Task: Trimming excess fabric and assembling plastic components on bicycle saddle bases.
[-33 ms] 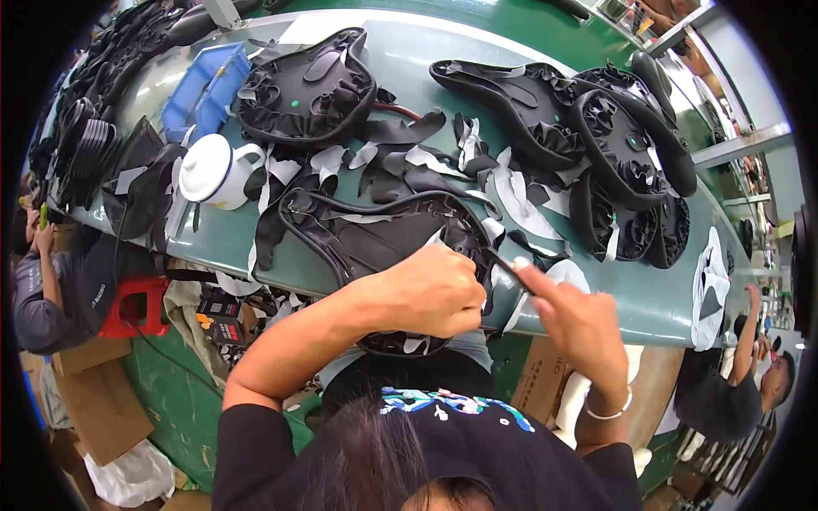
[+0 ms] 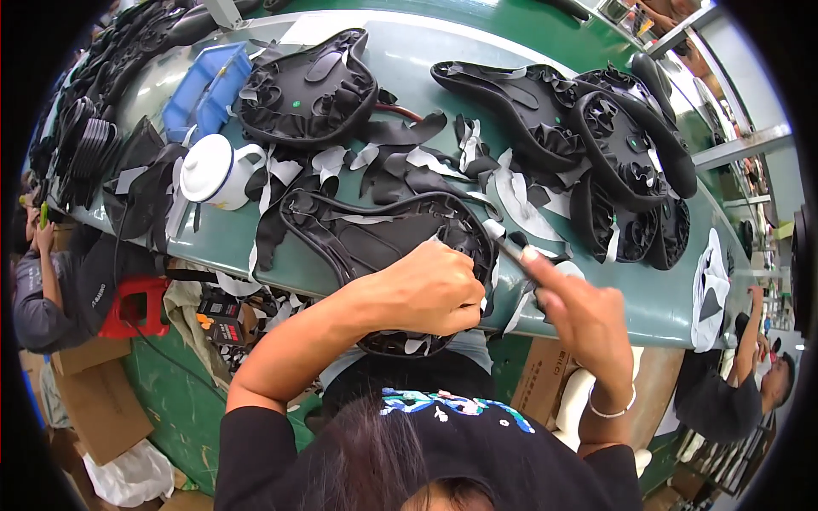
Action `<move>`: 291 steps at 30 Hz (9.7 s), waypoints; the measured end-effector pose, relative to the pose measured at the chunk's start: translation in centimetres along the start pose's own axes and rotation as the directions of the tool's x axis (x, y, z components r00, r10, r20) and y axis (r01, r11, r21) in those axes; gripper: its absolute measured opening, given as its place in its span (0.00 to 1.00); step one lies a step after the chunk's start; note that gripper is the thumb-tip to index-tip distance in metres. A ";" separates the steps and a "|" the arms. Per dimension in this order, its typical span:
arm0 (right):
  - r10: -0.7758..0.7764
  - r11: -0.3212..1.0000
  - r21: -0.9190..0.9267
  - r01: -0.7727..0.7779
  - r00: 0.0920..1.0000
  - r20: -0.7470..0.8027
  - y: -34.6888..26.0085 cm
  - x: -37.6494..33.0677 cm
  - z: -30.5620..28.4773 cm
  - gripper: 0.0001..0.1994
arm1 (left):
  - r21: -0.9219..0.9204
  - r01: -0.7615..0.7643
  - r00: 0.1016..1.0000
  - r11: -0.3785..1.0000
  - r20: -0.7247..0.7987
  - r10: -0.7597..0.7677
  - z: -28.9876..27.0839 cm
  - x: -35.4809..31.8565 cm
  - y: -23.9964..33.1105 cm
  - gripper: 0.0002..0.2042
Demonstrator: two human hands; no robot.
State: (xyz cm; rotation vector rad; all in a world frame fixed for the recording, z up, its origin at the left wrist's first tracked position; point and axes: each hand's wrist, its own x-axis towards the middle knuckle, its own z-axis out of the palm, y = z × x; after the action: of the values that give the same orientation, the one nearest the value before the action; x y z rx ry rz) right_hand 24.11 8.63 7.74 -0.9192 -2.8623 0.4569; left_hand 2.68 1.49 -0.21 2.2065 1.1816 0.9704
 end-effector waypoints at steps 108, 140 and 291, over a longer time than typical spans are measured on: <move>0.118 0.949 0.296 0.109 0.747 -0.654 14.4 29.2 -8.8 0.20 | -0.226 0.079 0.964 0.971 -0.229 -0.132 -0.6 9.0 -13.5 0.20; 0.370 0.308 0.930 -0.199 0.926 0.076 16.6 42.0 -7.3 0.21 | -0.896 0.318 0.813 0.308 0.091 -0.575 -0.1 8.8 -12.8 0.08; 0.280 0.471 0.882 -0.009 0.950 -0.140 -0.4 5.3 5.8 0.26 | 0.500 0.273 0.943 0.822 -0.307 -0.126 -1.7 1.7 -0.2 0.12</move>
State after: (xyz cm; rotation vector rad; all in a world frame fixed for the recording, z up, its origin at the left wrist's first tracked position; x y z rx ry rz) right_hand 18.53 9.92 2.41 -0.8736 -1.8178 1.5007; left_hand 1.91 3.20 1.39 2.3312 1.9761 0.9419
